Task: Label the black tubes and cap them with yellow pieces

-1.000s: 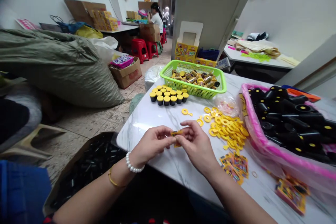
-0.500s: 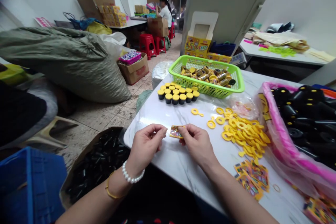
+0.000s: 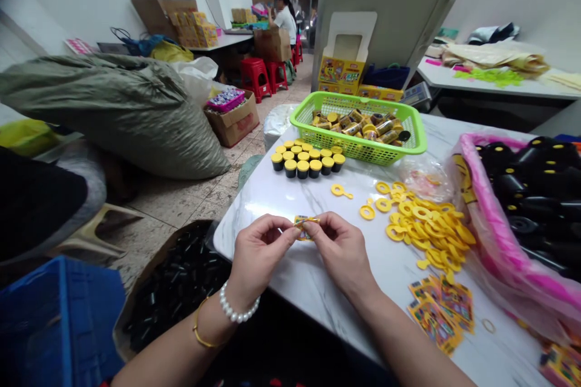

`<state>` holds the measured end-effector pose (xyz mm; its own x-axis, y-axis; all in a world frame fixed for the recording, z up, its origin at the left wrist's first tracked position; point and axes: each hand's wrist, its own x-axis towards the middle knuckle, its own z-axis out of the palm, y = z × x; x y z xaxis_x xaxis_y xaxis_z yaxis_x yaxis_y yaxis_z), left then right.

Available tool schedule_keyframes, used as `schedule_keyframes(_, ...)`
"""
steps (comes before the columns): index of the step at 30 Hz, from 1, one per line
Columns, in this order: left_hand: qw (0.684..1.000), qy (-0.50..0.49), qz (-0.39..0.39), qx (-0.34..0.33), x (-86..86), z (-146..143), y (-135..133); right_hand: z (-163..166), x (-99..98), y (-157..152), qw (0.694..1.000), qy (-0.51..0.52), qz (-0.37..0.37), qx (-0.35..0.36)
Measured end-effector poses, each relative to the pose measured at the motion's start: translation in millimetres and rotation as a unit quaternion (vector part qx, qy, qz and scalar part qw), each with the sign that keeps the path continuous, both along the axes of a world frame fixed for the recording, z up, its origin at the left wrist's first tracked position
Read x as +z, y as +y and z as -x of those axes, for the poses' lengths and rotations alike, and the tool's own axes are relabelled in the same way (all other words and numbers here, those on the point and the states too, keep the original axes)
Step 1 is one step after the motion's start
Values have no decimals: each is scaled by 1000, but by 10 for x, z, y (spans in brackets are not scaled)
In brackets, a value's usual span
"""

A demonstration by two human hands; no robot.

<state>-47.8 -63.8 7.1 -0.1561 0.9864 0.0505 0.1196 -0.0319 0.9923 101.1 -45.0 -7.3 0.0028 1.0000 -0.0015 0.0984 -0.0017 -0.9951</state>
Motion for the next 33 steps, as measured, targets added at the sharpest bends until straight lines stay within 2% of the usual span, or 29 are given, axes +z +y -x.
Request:
schedule_keyframes(3, 999, -27, 42, -12, 13, -20, 14, 7, -44, -7, 1000, -6, -18, 0)
schedule_keyframes(8, 974, -138, 138, -117, 24, 52, 188, -13, -85, -30, 999, -14, -35, 26)
schedule_keyframes(10, 965, -166, 151, -132, 12, 94, 291, -65, -32, 27, 997, -39, -39, 44)
schedule_keyframes(12, 956, -199, 169, -136, -14, 128, 387, -136, 77, 173, 990, -114, -79, 23)
schedule_keyframes(14, 945, -232, 184, -136, -53, 153, 463, -194, 214, 411, 954, -249, -165, -27)
schedule_keyframes(16, 937, -265, 184, -134, -95, 177, 516, -214, 324, 709, 877, -407, -249, -49)
schedule_keyframes(18, 927, -300, 180, -134, -130, 211, 548, -185, 366, 1000, 797, -540, -269, -28)
schedule_keyframes(19, 921, -318, 181, -136, -143, 232, 558, -155, 360, 1121, 769, -582, -263, -10)
schedule_keyframes(21, 907, -349, 187, -141, -161, 277, 568, -81, 310, 1284, 742, -623, -248, 18)
schedule_keyframes(26, 886, -392, 191, -155, -182, 341, 567, 32, 168, 1316, 745, -617, -252, 27)
schedule_keyframes(30, 880, -415, 180, -144, -199, 337, 574, -17, 200, 1202, 762, -594, -258, 35)
schedule_keyframes(31, 875, -428, 182, -138, -200, 334, 576, -42, 234, 1152, 786, -563, -255, 27)
schedule_keyframes(33, 863, -451, 187, -130, -196, 327, 581, -89, 319, 1011, 881, -420, -216, 21)
